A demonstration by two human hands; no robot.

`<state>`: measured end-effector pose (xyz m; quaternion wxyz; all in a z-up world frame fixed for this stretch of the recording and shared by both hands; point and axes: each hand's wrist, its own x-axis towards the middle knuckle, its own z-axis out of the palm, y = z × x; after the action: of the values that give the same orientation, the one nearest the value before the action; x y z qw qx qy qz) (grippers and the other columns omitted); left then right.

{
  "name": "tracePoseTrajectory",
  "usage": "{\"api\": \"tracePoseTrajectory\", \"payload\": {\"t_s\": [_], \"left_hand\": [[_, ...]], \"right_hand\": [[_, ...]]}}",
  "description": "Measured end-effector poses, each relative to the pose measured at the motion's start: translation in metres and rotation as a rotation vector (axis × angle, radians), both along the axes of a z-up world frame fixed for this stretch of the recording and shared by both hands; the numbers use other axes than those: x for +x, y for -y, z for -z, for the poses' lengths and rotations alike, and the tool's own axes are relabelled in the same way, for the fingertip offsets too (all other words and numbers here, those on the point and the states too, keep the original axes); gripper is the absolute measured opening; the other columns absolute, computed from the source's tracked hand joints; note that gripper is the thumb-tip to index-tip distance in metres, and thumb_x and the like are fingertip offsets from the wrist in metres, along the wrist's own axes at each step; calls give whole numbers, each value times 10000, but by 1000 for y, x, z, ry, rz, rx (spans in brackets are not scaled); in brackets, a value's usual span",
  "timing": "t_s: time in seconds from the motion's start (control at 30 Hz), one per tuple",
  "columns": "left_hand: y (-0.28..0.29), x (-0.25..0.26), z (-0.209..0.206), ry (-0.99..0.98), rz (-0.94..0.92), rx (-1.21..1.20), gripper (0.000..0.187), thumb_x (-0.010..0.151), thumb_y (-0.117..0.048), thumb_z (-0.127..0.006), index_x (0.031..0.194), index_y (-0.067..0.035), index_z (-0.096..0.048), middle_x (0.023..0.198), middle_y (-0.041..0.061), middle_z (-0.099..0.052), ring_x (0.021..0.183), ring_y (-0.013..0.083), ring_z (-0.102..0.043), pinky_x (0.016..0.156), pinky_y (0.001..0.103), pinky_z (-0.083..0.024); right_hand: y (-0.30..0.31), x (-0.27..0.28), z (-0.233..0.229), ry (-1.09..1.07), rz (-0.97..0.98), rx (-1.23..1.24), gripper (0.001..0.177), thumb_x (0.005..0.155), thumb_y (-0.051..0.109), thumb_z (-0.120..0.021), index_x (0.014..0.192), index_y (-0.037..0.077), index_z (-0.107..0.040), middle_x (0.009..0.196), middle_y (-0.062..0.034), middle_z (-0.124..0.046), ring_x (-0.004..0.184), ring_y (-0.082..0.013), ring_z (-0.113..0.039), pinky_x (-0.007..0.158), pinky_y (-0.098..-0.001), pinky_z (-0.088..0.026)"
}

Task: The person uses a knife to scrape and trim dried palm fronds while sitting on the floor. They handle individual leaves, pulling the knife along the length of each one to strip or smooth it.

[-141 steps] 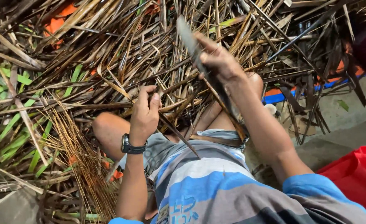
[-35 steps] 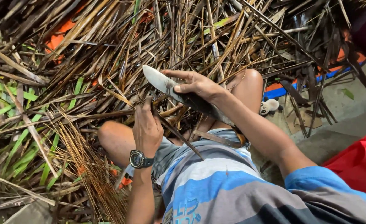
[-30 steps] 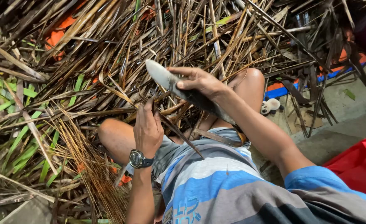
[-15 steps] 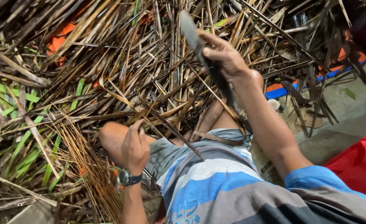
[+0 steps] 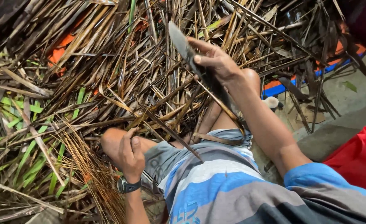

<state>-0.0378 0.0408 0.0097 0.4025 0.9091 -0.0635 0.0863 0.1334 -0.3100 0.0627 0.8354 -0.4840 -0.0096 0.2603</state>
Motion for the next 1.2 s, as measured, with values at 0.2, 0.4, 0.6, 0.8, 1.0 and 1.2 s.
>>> {"api": "tracePoseTrajectory", "payload": {"t_s": [0.2, 0.4, 0.6, 0.8, 1.0, 1.2], "left_hand": [[-16, -7, 14, 67, 55, 81, 301, 1101, -174, -408, 1184, 33, -611, 968, 130, -612, 855, 238, -546, 787, 368, -479], [-48, -30, 40, -163, 38, 111, 388, 1091, -279, -364, 1240, -59, -646, 822, 52, -548, 721, 155, -420, 598, 278, -346], [-70, -40, 20, -387, -98, -5, 352, 1050, -282, -420, 1114, -55, -682, 862, 91, -691, 700, 191, -612, 572, 321, -482], [-58, -28, -4, -305, -63, -103, 415, 1060, -323, -408, 962, -34, -689, 936, 110, -724, 879, 240, -687, 769, 364, -548], [-59, -22, -2, -335, -84, -135, 411, 1044, -305, -431, 978, -19, -720, 970, 112, -743, 916, 246, -694, 789, 362, -535], [-72, -26, 9, -368, -62, -198, 445, 1053, -396, -428, 962, -66, -714, 733, 19, -621, 612, 128, -483, 573, 286, -392]], "right_hand": [[18, 2, -10, -104, 252, 197, 761, 793, -30, -757, 1479, 131, -471, 1135, -176, -638, 682, -233, -712, 499, -270, -631], [29, 4, -7, -116, 358, 310, 669, 819, -128, -721, 1432, 79, -552, 1003, -166, -666, 704, -300, -729, 491, -321, -643], [39, 9, -11, -83, 434, 232, 794, 781, -85, -737, 1505, 67, -449, 1095, -178, -586, 729, -270, -715, 489, -297, -653], [26, 1, -26, -120, 452, 204, 776, 768, -101, -672, 1482, 91, -438, 1438, -259, -427, 700, -238, -653, 435, -275, -622], [4, -6, -14, -170, 190, 93, 871, 700, 88, -790, 1485, 177, -422, 1431, -196, -502, 649, -189, -634, 433, -219, -532], [2, -3, -2, -169, 67, 98, 804, 755, 51, -751, 1486, 175, -440, 1249, -209, -615, 673, -209, -668, 490, -249, -575]]}}
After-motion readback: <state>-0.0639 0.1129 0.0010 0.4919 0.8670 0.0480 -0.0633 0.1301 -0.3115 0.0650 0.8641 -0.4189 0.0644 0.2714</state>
